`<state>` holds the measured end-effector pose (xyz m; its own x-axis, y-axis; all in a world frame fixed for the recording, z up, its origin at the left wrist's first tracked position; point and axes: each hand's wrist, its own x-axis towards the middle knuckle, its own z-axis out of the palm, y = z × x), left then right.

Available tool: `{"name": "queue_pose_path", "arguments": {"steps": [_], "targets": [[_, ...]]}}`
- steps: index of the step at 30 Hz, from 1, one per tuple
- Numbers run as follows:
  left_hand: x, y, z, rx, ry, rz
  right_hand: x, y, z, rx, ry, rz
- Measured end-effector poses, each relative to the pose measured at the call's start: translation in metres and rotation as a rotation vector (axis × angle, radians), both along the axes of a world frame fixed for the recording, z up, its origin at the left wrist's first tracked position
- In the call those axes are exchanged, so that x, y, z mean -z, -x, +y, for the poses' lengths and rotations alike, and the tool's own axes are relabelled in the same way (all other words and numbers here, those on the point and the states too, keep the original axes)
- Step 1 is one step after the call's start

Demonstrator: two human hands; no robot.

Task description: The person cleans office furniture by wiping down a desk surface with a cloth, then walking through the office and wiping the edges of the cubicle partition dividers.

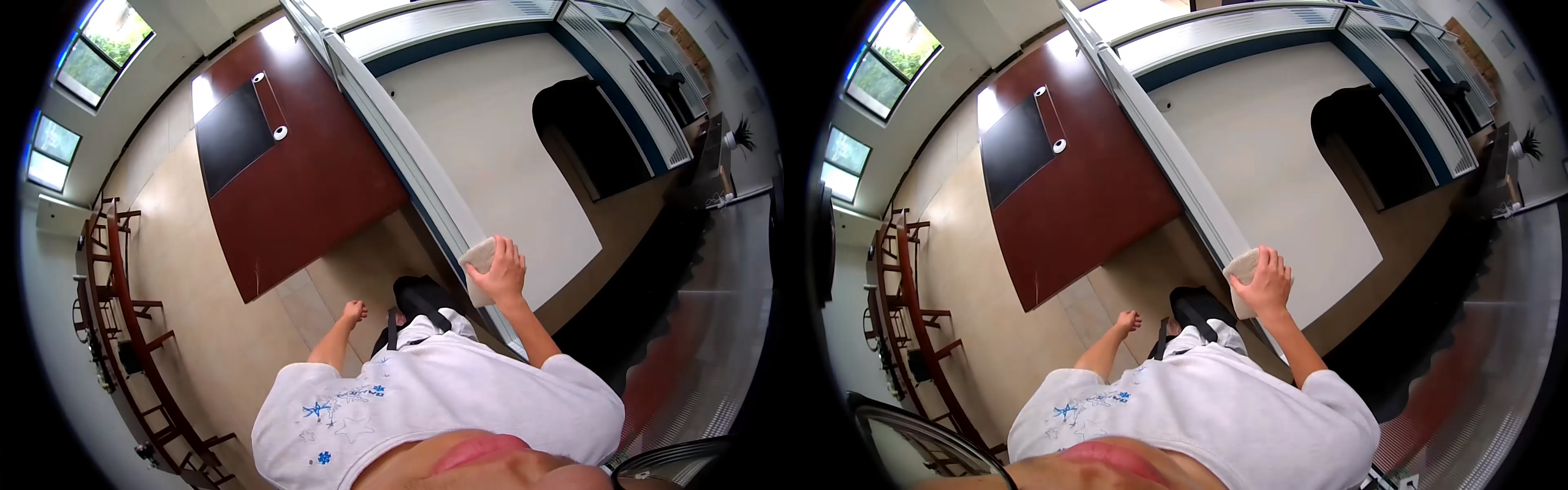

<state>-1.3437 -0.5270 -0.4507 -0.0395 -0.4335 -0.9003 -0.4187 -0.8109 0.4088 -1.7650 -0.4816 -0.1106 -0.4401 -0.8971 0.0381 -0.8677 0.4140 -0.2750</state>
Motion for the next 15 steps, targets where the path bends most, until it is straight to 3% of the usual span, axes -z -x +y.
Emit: {"name": "queue_pose_path", "arguments": {"steps": [6, 11, 13, 15], "targets": [[-0.01, -0.016, -0.072, -0.077, -0.018, 0.019, -0.002, -0.022, -0.143, -0.035, 0.021, -0.03], [-0.029, -0.018, -0.106, -0.361, -0.011, 0.062, 0.013, -0.037, -0.353, -0.149, 0.135, -0.097], [-0.052, -0.021, -0.107, -0.359, -0.067, 0.02, 0.019, -0.047, -0.443, -0.179, 0.164, -0.116], [-0.068, -0.024, -0.138, -0.41, -0.053, 0.012, 0.013, -0.067, -0.579, -0.192, 0.148, -0.153]]}}
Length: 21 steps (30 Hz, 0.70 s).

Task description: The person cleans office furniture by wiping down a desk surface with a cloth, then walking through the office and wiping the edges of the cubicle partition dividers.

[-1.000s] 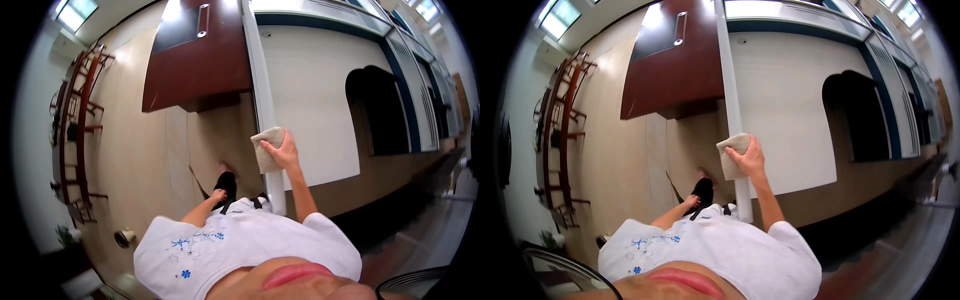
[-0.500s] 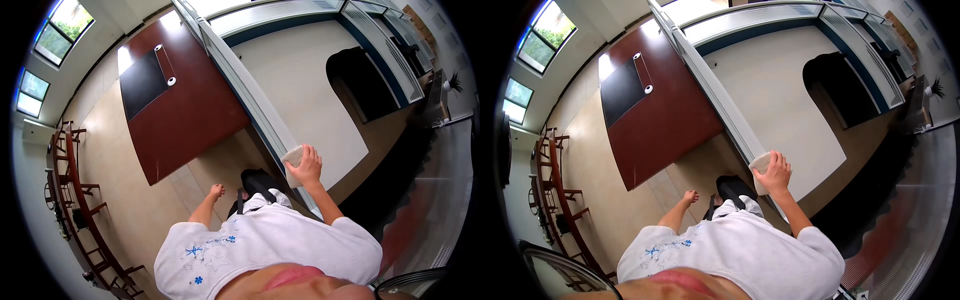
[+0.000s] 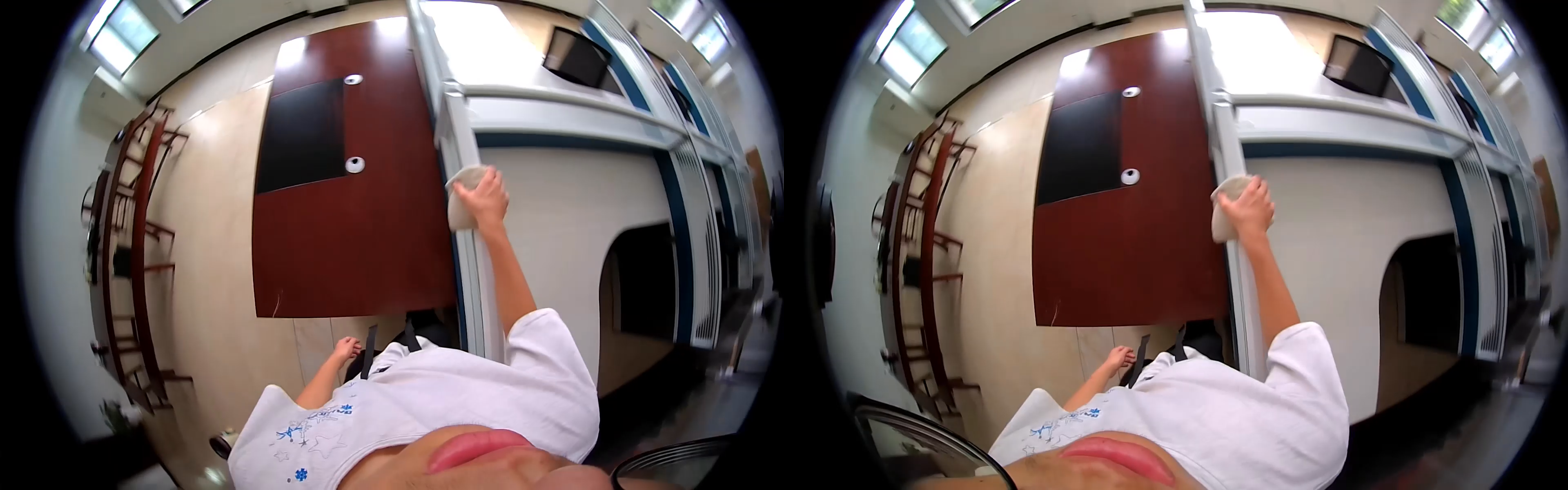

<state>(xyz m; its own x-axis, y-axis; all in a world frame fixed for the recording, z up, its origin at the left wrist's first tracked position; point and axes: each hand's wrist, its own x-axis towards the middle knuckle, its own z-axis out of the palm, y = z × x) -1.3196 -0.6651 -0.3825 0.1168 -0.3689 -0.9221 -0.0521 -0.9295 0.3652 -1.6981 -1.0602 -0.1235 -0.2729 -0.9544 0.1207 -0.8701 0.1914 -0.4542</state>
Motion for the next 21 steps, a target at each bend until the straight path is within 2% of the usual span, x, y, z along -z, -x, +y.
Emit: {"name": "queue_pose_path", "arguments": {"steps": [2, 4, 6, 8, 9, 10, 11, 12, 13, 16, 18, 20, 21], "targets": [[0.007, -0.011, -0.003, -0.113, 0.128, -0.046, 0.002, -0.016, -0.087, 0.029, 0.047, 0.071], [-0.006, -0.016, -0.013, -0.262, 0.188, -0.099, -0.005, -0.029, -0.172, 0.043, -0.063, -0.018], [-0.017, -0.018, -0.012, -0.351, 0.22, -0.126, 0.038, -0.027, -0.241, -0.023, 0.201, -0.001], [-0.022, -0.023, 0.004, -0.41, 0.256, -0.144, 0.043, -0.025, -0.284, -0.118, 0.033, 0.11], [-0.023, -0.025, 0.017, -0.465, 0.28, -0.18, 0.024, -0.03, -0.272, -0.107, -0.054, 0.075], [-0.029, -0.029, 0.029, -0.507, 0.298, -0.219, 0.043, -0.026, -0.283, -0.087, 0.03, 0.097], [-0.025, -0.037, 0.046, -0.56, 0.256, -0.236, -0.003, -0.045, -0.251, 0.036, -0.086, 0.092], [-0.018, -0.035, 0.062, -0.61, 0.208, -0.231, -0.011, -0.05, -0.244, 0.072, -0.101, 0.108], [-0.014, -0.031, 0.078, -0.649, 0.157, -0.221, -0.018, -0.053, -0.242, 0.068, -0.118, 0.119], [0.005, -0.04, 0.129, -0.549, 0.062, -0.173, -0.03, -0.057, -0.236, 0.068, -0.162, 0.121], [0.004, -0.044, 0.161, -0.641, 0.03, -0.169, -0.029, -0.05, -0.238, 0.001, -0.219, 0.103], [0.014, -0.054, 0.192, -0.653, 0.108, -0.227, -0.015, -0.043, -0.236, -0.077, -0.044, 0.052], [0.013, -0.056, 0.207, -0.745, 0.165, -0.234, -0.012, -0.046, -0.223, -0.024, 0.018, -0.013]]}}
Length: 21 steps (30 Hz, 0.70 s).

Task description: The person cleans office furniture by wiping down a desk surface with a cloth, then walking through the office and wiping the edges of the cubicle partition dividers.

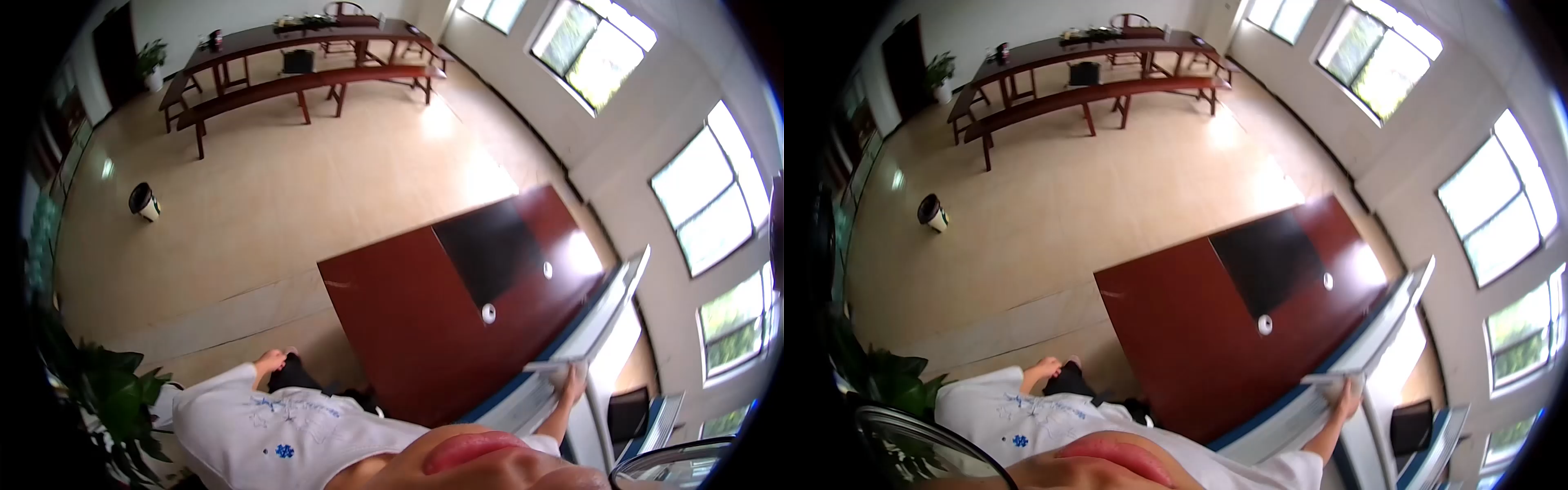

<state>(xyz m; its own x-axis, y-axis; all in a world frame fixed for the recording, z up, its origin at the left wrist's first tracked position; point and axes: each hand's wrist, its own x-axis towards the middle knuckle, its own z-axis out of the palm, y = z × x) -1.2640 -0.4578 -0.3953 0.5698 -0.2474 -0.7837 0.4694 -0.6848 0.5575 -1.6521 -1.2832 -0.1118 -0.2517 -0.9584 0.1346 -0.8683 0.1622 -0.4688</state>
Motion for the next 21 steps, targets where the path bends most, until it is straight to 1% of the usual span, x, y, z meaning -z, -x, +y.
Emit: {"name": "queue_pose_path", "arguments": {"steps": [1, 3, 5, 6, 9, 12, 14, 16, 18, 19, 20, 21], "targets": [[-0.001, 0.0, 0.017, -0.095, 0.061, -0.021, 0.004, 0.006, 0.006, -0.085, -0.041, 0.034], [0.001, -0.002, 0.057, -0.262, 0.044, 0.022, 0.016, -0.006, 0.055, -0.102, 0.137, 0.047], [0.007, -0.008, 0.108, -0.38, 0.052, 0.079, 0.012, -0.055, 0.117, -0.168, 0.262, 0.109], [0.008, -0.002, 0.136, -0.427, 0.049, 0.116, 0.014, -0.082, 0.147, -0.218, 0.297, 0.136], [0.024, -0.012, 0.213, -0.438, 0.006, 0.221, 0.03, -0.163, 0.238, -0.419, 0.329, 0.226], [0.041, -0.026, 0.278, -0.621, -0.093, 0.265, 0.044, -0.227, 0.322, -0.649, 0.181, 0.352], [0.045, -0.043, 0.31, -0.787, -0.28, 0.254, 0.048, -0.251, 0.368, -0.755, 0.003, 0.437], [0.052, -0.064, 0.319, -0.944, -0.188, 0.264, 0.048, -0.267, 0.399, -0.82, -0.178, 0.51], [0.064, -0.101, 0.325, -0.722, -0.189, 0.259, 0.047, -0.279, 0.42, -0.852, -0.316, 0.577], [0.07, -0.118, 0.321, -0.716, -0.081, 0.235, 0.047, -0.284, 0.427, -0.863, -0.369, 0.605], [0.077, -0.141, 0.313, -0.761, -0.097, 0.177, 0.047, -0.295, 0.431, -0.878, -0.412, 0.625], [0.077, -0.169, 0.301, -0.799, -0.011, 0.147, 0.049, -0.306, 0.433, -0.894, -0.441, 0.644]]}}
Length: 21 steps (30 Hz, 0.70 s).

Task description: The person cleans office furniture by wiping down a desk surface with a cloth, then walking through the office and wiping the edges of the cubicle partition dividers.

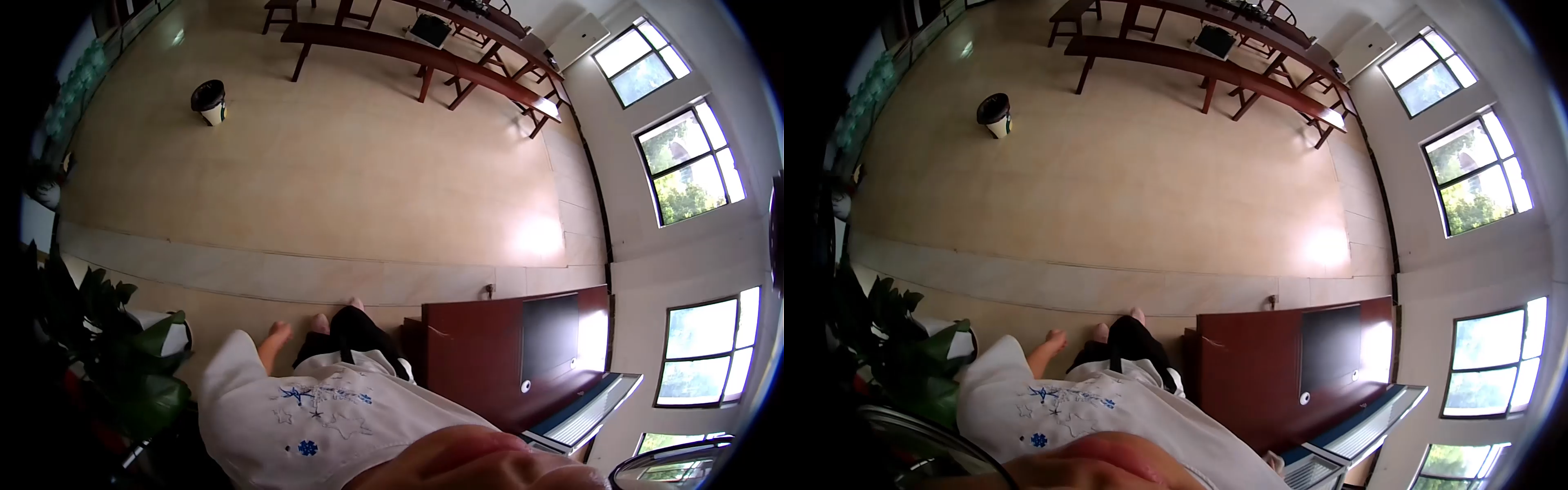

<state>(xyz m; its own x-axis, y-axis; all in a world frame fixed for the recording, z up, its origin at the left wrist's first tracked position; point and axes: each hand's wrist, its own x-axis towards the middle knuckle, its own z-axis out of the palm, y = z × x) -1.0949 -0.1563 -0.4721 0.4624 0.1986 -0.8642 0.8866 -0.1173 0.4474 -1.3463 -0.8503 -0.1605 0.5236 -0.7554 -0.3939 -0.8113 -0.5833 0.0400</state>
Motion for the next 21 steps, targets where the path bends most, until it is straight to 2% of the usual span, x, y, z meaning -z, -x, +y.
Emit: {"name": "queue_pose_path", "arguments": {"steps": [2, 4, 5, 7, 10, 12, 13, 14, 15, 16, 17, 18, 21], "targets": [[0.007, -0.06, -0.026, -0.184, 0.216, -0.139, 0.006, -0.04, -0.001, -0.065, -0.024, 0.019], [0.014, -0.115, -0.047, -0.127, 0.397, -0.288, 0.025, -0.104, 0.0, -0.184, -0.036, -0.002], [-0.008, -0.143, -0.063, -0.175, 0.487, -0.294, 0.034, -0.156, 0.017, -0.267, -0.049, -0.031], [-0.05, -0.203, -0.082, -0.046, 0.475, -0.264, 0.045, -0.302, 0.064, -0.384, -0.111, -0.097], [-0.097, -0.277, -0.087, 0.093, 0.673, -0.279, 0.066, -0.491, 0.163, -0.469, -0.291, -0.286], [-0.124, -0.331, -0.068, 0.283, 0.712, -0.365, 0.092, -0.6, 0.226, -0.556, -0.451, -0.383], [-0.132, -0.349, -0.053, 0.339, 0.67, -0.466, 0.1, -0.653, 0.262, -0.558, -0.579, -0.342], [-0.14, -0.376, -0.034, 0.397, 0.617, -0.573, 0.133, -0.702, 0.291, -0.62, -0.519, -0.299], [-0.152, -0.407, -0.01, 0.318, 0.579, -0.521, 0.142, -0.753, 0.335, -0.68, -0.557, -0.274], [-0.163, -0.423, 0.013, 0.23, 0.553, -0.45, 0.126, -0.798, 0.382, -0.81, -0.743, -0.305], [-0.18, -0.445, 0.037, 0.152, 0.533, -0.434, 0.139, -0.835, 0.427, -0.906, -0.657, -0.336], [-0.19, -0.47, 0.063, 0.087, 0.513, -0.418, 0.125, -0.871, 0.473, -1.006, -0.655, -0.309], [-0.225, -0.524, 0.133, -0.156, 0.507, -0.428, 0.082, -0.946, 0.594, -1.049, -0.95, -0.299]]}}
